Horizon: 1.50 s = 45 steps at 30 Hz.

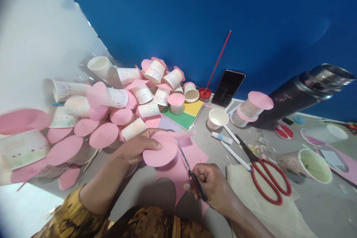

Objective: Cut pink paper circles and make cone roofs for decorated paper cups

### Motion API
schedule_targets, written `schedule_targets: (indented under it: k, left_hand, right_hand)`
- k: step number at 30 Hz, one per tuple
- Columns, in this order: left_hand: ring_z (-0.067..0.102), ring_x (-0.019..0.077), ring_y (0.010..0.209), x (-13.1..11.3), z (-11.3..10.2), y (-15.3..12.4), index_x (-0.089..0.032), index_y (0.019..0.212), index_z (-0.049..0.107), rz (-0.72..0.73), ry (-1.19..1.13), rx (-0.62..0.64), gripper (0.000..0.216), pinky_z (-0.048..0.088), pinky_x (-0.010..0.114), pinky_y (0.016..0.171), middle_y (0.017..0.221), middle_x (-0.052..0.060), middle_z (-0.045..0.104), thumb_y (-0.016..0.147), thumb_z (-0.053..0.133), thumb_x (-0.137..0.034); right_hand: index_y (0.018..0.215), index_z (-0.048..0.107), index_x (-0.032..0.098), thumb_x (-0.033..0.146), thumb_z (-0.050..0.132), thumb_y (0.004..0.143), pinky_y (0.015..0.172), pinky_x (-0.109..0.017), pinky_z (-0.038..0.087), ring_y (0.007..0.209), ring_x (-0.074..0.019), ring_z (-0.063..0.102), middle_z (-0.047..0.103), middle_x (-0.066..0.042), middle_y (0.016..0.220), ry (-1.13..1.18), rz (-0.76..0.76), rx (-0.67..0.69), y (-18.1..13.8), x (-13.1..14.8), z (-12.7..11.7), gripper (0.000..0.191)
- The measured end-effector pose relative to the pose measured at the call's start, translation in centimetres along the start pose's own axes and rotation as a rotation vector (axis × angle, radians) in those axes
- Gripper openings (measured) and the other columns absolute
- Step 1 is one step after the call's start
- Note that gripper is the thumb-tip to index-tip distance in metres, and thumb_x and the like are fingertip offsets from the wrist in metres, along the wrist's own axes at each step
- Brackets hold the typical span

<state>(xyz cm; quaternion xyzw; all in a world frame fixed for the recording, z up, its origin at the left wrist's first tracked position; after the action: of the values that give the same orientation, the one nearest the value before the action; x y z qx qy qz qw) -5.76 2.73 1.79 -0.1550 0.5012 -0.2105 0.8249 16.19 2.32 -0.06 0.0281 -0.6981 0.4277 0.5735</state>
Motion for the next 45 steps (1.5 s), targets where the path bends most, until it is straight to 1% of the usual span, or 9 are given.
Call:
schedule_targets:
  k: [6, 10, 14, 19, 26, 30, 33, 38, 45]
  left_hand:
    - [0.06, 0.013, 0.059, 0.3, -0.4, 0.2, -0.01, 0.098, 0.081, -0.004, 0.024, -0.013, 0.047, 0.041, 0.02, 0.053, 0.076, 0.007, 0.075, 0.051, 0.079, -0.017]
    - [0.059, 0.0122, 0.057, 0.2, -0.1, 0.1, -0.009, 0.092, 0.08, -0.013, 0.054, 0.023, 0.042, 0.039, 0.02, 0.051, 0.074, 0.006, 0.074, 0.05, 0.078, -0.018]
    - [0.057, 0.0113, 0.056, 0.1, 0.2, 0.0, -0.009, 0.084, 0.08, -0.007, 0.066, 0.041, 0.035, 0.037, 0.019, 0.049, 0.07, 0.004, 0.071, 0.051, 0.075, -0.017]
    - [0.057, 0.0118, 0.057, 0.0, 0.3, -0.1, -0.01, 0.088, 0.08, -0.018, 0.075, 0.023, 0.038, 0.036, 0.02, 0.05, 0.071, 0.004, 0.072, 0.051, 0.074, -0.016]
    - [0.056, 0.0123, 0.058, 0.0, 0.3, -0.2, -0.01, 0.09, 0.08, 0.001, 0.09, 0.022, 0.037, 0.034, 0.021, 0.051, 0.073, 0.005, 0.072, 0.054, 0.075, -0.018]
    - [0.052, 0.0112, 0.057, 0.0, 0.3, -0.5, -0.01, 0.079, 0.078, 0.035, 0.137, -0.021, 0.024, 0.032, 0.022, 0.052, 0.069, 0.005, 0.069, 0.067, 0.082, -0.031]
    - [0.048, 0.0101, 0.054, -0.1, 0.3, -0.7, -0.01, 0.073, 0.076, 0.038, 0.179, -0.048, 0.033, 0.03, 0.023, 0.051, 0.062, 0.004, 0.064, 0.072, 0.084, -0.042]
    - [0.05, 0.0112, 0.054, -0.2, 0.0, -0.7, -0.009, 0.074, 0.077, 0.018, 0.223, -0.039, 0.036, 0.031, 0.024, 0.051, 0.061, 0.004, 0.064, 0.071, 0.085, -0.044]
    - [0.045, 0.0096, 0.051, -0.4, 0.1, -0.6, -0.01, 0.068, 0.074, 0.016, 0.272, -0.024, 0.035, 0.026, 0.024, 0.051, 0.055, 0.002, 0.059, 0.067, 0.084, -0.043]
  right_hand:
    - [0.05, 0.038, 0.023, 0.054, 0.089, 0.051, 0.041, -0.021, 0.035, 0.04, -0.0062, 0.038, 0.041, 0.008, 0.044, 0.027, 0.002, 0.005, 0.2, -0.9, 0.0, 0.06]
    - [0.053, 0.042, 0.022, 0.048, 0.088, 0.055, 0.04, -0.02, 0.032, 0.04, -0.0071, 0.043, 0.04, 0.009, 0.045, 0.029, 0.008, 0.012, 0.3, -1.5, -0.1, 0.053]
    - [0.053, 0.041, 0.022, 0.047, 0.086, 0.057, 0.04, -0.02, 0.031, 0.041, -0.0071, 0.043, 0.043, 0.008, 0.046, 0.026, 0.0, 0.012, 0.2, -1.1, 0.0, 0.052]
    - [0.053, 0.041, 0.022, 0.047, 0.086, 0.055, 0.041, -0.02, 0.032, 0.041, -0.0067, 0.041, 0.044, 0.008, 0.046, 0.047, 0.024, 0.004, 0.0, -0.8, 0.2, 0.052]
    - [0.054, 0.042, 0.022, 0.054, 0.088, 0.055, 0.042, -0.02, 0.032, 0.041, -0.0068, 0.042, 0.043, 0.008, 0.045, 0.015, 0.009, 0.029, 0.2, -0.8, 0.0, 0.056]
    - [0.058, 0.048, 0.021, 0.063, 0.086, 0.061, 0.043, -0.02, 0.03, 0.041, -0.0058, 0.039, 0.049, 0.006, 0.047, 0.007, -0.039, 0.136, 0.2, -0.9, -0.2, 0.057]
    - [0.063, 0.053, 0.019, 0.074, 0.08, 0.063, 0.044, -0.02, 0.026, 0.042, -0.0058, 0.037, 0.051, 0.005, 0.049, 0.03, -0.085, 0.226, 0.1, -1.0, -0.2, 0.062]
    - [0.064, 0.055, 0.018, 0.084, 0.074, 0.062, 0.045, -0.022, 0.025, 0.044, -0.007, 0.037, 0.051, 0.004, 0.049, 0.1, -0.106, 0.3, 0.0, -1.1, 0.2, 0.069]
    - [0.065, 0.056, 0.018, 0.084, 0.076, 0.06, 0.044, -0.022, 0.022, 0.043, -0.0071, 0.035, 0.049, 0.005, 0.048, 0.146, -0.113, 0.333, -0.1, -0.8, 0.5, 0.07]
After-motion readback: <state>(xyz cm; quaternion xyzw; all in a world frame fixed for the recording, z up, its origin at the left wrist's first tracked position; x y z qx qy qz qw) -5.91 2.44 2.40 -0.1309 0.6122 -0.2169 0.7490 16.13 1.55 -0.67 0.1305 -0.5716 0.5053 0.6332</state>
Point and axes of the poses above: each hand's wrist, its own y-axis towards the middle knuckle, its own z-axis out of the palm, x = y × z, the point moved 4 cm from there along y, towards the middle knuckle
